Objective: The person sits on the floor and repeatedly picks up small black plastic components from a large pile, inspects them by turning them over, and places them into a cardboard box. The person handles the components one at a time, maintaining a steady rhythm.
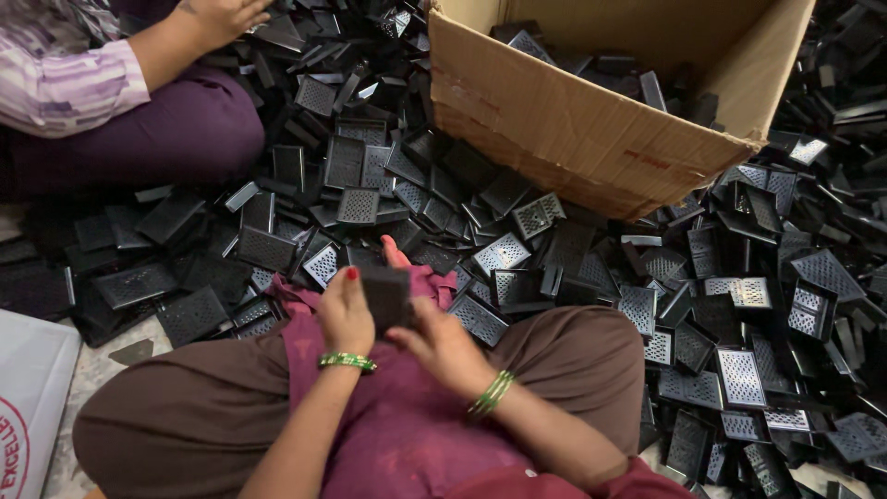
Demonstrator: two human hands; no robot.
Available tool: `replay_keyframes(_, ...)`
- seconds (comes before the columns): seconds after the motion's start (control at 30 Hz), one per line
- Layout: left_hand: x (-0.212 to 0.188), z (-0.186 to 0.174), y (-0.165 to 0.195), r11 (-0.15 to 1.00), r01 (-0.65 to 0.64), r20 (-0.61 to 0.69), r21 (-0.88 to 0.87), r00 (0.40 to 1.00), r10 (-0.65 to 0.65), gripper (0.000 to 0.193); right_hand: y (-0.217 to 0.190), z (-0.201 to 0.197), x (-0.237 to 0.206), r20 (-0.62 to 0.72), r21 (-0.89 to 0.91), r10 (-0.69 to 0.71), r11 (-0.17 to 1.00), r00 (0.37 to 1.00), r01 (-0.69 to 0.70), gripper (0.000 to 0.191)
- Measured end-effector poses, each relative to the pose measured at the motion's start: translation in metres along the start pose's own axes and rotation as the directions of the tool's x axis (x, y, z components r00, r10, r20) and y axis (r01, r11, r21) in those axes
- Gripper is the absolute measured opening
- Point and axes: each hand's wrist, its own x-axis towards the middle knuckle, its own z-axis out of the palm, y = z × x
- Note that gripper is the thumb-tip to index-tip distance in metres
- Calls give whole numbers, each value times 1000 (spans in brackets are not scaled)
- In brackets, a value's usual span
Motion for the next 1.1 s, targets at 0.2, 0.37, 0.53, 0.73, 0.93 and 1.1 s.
replay_keyframes(0.2, 57, 22, -25, 958, -99, 151, 270, 987, 59, 46, 53, -194, 64, -466, -788, -608, 616, 643, 12, 69)
replay_keyframes(0.37, 100, 47, -69, 707, -337, 241, 622, 941, 237, 56, 80, -364, 118, -711, -703, -560, 562, 426, -436, 68)
replay_keyframes(0.53, 130, 76, -101, 470, -429, 339, 771, 902, 267, 44, 97, -368, 122, -767, -618, -297, 584, 569, -526, 42)
replay_keyframes(0.73, 140, 70, -105, 408, -568, 413, 715, 814, 409, 21, 130, -193, 94, -504, -779, -541, 621, 673, -85, 16)
replay_keyframes(0.93, 109, 26, -73, 683, -552, 273, 478, 833, 482, 20, 197, -89, 95, -22, -768, 52, 638, 998, -51, 70)
replay_keyframes(1.1, 38, -4, -103, 965, 254, 374, 70, 890, -261, 16, 227, -95, 97, 72, -799, 376, 576, 924, -173, 87)
